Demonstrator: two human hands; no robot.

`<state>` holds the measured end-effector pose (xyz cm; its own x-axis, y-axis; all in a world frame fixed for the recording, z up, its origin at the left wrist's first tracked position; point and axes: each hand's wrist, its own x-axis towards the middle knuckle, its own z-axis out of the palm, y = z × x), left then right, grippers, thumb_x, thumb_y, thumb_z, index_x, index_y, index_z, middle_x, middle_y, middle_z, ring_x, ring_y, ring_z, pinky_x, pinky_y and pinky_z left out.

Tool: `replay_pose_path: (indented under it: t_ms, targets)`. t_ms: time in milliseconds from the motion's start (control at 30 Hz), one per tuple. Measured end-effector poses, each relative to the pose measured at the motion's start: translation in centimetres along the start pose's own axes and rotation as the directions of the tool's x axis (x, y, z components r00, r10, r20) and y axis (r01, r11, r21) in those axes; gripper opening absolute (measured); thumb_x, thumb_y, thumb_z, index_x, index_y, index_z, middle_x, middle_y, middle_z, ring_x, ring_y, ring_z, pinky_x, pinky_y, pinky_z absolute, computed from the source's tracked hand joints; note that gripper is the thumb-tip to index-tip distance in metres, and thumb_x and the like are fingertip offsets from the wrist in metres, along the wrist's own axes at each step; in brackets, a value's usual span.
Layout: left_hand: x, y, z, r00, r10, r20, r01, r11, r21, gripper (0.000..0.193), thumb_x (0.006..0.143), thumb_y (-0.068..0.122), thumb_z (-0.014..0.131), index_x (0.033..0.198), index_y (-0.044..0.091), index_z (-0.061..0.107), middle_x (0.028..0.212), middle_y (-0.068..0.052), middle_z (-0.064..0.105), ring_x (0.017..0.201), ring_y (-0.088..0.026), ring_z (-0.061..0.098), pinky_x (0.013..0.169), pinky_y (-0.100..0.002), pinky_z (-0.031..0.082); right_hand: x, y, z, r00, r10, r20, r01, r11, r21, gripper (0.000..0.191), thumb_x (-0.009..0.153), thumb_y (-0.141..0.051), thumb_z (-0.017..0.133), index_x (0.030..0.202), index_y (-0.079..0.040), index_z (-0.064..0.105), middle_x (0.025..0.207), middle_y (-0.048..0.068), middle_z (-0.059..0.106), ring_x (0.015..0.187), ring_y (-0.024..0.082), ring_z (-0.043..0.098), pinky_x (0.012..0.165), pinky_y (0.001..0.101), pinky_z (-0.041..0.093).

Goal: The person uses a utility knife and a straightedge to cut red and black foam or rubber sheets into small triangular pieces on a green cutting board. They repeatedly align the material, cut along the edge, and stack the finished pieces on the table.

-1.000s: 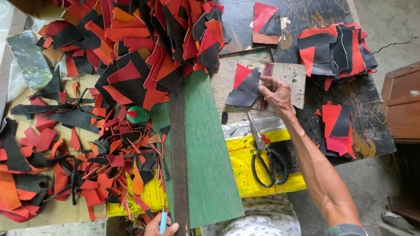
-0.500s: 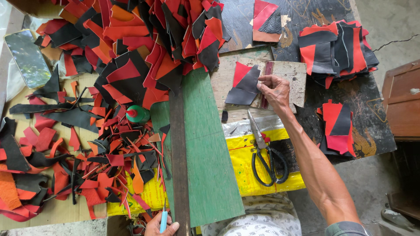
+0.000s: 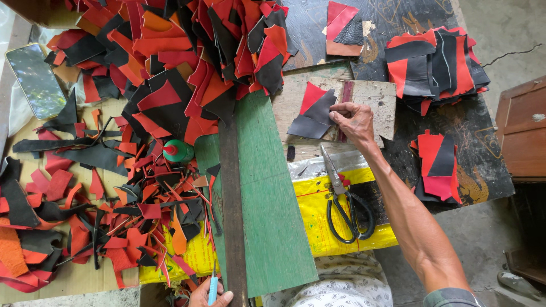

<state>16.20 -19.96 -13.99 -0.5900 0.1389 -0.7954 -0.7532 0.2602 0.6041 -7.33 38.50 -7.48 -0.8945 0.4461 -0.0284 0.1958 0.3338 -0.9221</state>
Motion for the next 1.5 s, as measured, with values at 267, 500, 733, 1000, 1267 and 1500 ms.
replay_pose_path:
  t_ms: [267,500,733,1000,1267,1500]
  targets:
    - [0.1,0.3,0.2,0.999,-0.017,-0.026,0.016,0.999,-0.033,0.033,0.072,0.011,0.090,0.085,0.003,0.060,0.057,0.001,0.042,0.046,-0.011,0.043,0.053,-0.032,0.038,-0.1,0.1,0.1,1.000,0.003,-0.026,-0.003,1.000,-0.008,0.024,0.088,-0.013,0.079,0.110,-0.004,0.079,0.083,0.004,0.077,0.071,0.007,0.069,0.065,0.0216,0.058]
    - [-0.1,0.2,-0.1,1.000,0.019,0.001,-0.019,1.000,0.013,0.035,0.075,0.011,0.091,0.083,0.001,0.059,0.059,-0.001,0.042,0.049,-0.011,0.045,0.055,-0.032,0.039,0.1,0.0,0.2,1.000,-0.011,-0.010,0.010,0.995,-0.099,0.024,0.088,-0.012,0.077,0.110,-0.004,0.079,0.084,0.007,0.078,0.070,0.009,0.070,0.063,0.0232,0.059]
    - [-0.5,0.2,-0.2,0.998,-0.057,0.001,0.057,0.998,-0.026,0.033,0.076,0.011,0.087,0.084,0.002,0.057,0.057,-0.005,0.045,0.046,-0.016,0.049,0.050,-0.037,0.041,0.2,-0.9,-0.1,0.997,-0.045,0.062,0.056,0.981,-0.183,0.028,0.087,-0.013,0.076,0.113,-0.003,0.076,0.084,0.007,0.078,0.067,0.010,0.069,0.061,0.0233,0.059]
    - [-0.2,0.1,-0.6,1.000,0.007,-0.011,-0.006,0.991,0.131,0.035,0.073,0.016,0.091,0.083,0.002,0.061,0.063,-0.002,0.048,0.054,-0.012,0.048,0.057,-0.031,0.040,-0.9,-3.1,-0.3,0.967,-0.154,0.202,0.230,0.871,-0.434,0.041,0.079,-0.011,0.085,0.114,0.003,0.070,0.105,0.016,0.055,0.088,0.026,0.059,0.076,0.0359,0.055]
    - [-0.3,0.0,-0.4,1.000,0.014,-0.020,-0.012,0.996,0.084,0.032,0.073,0.015,0.089,0.087,0.003,0.063,0.066,0.000,0.049,0.054,-0.011,0.048,0.056,-0.031,0.039,-1.8,-2.4,0.1,0.864,-0.348,0.363,0.492,0.735,-0.466,0.035,0.082,-0.013,0.082,0.116,-0.010,0.076,0.127,0.009,0.060,0.120,0.030,0.060,0.110,0.0427,0.048]
    - [-0.5,0.2,-0.4,1.000,-0.017,-0.013,0.017,0.999,0.041,0.034,0.075,0.014,0.090,0.086,0.001,0.060,0.063,-0.001,0.043,0.053,-0.012,0.043,0.055,-0.032,0.035,-1.4,-4.0,-0.7,0.839,-0.311,0.446,0.504,0.753,-0.423,0.057,0.067,-0.033,0.091,0.115,-0.007,0.076,0.128,0.014,0.058,0.124,0.034,0.055,0.108,0.0462,0.045]
